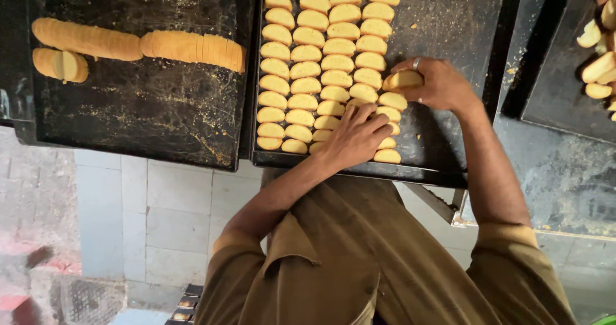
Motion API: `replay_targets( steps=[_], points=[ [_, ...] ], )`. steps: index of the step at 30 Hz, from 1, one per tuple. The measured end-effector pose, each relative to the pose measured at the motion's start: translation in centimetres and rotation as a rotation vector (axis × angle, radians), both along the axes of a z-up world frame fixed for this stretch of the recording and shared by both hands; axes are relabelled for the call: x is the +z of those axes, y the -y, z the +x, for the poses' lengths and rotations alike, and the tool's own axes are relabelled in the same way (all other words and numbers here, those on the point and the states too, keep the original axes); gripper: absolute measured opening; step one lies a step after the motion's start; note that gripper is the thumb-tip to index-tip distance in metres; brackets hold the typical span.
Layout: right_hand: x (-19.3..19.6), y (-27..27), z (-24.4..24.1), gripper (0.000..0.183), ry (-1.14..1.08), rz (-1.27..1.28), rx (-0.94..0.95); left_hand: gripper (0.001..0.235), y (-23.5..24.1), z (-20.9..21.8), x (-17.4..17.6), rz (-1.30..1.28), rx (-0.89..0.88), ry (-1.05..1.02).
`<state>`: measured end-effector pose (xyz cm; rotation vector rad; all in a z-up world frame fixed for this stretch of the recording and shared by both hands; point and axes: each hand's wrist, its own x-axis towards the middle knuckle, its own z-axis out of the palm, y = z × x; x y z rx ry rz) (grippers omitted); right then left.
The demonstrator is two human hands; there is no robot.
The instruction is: The person arranges small, round, yellow biscuits onto a black baking tray. They pick up the biscuits one by one from a tray containing long, sliced biscuit logs and place them in neat rows on the empty tray. The person fills the tray completely with the biscuits.
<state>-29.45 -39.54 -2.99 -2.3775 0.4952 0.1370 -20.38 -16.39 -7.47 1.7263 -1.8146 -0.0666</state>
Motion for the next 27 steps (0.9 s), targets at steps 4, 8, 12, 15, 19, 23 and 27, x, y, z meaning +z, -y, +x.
replay_targets(
  steps=[4,8,12,15,19,23,27],
  points=[
    [-0.2,0.7,0.3,0.045,-0.037,0.034,-0.167,0.025,-0.4,0.4,-0.2,-0.044,0.041,-0.046],
    [-0.8,0.4,0.8,0.044,-0.026,-0.061,-0.103,0.032,-0.3,0.5,-0.4,0.004,0.112,0.015],
    [-0.8,-0.8,0.3,0.045,-0.107,-0.051,-0.11,0.037,1.1,0.9,-0.4,-0.025,0.163,0.015],
    [-1.4,1.1,0.1,0.046,-0.094,0.103,-0.233,0.036,2.4,1.9,-0.8,-0.012,0.127,0.032],
    [-2.5,2.6,0.1,0.046,0.067,-0.07,-0.128,0.033,3.3,2.8,-1.0,0.026,0.089,0.116],
    [-2.7,2.1,0.6,0.045,0.04,0.07,-0.21,0.037,3.0,2.6,-0.8,0.057,0.125,0.147],
    [-3.0,2.8,1.0,0.041,0.117,0.11,-0.357,0.043,3.0,2.7,-0.1,0.06,0.121,0.079]
  ],
)
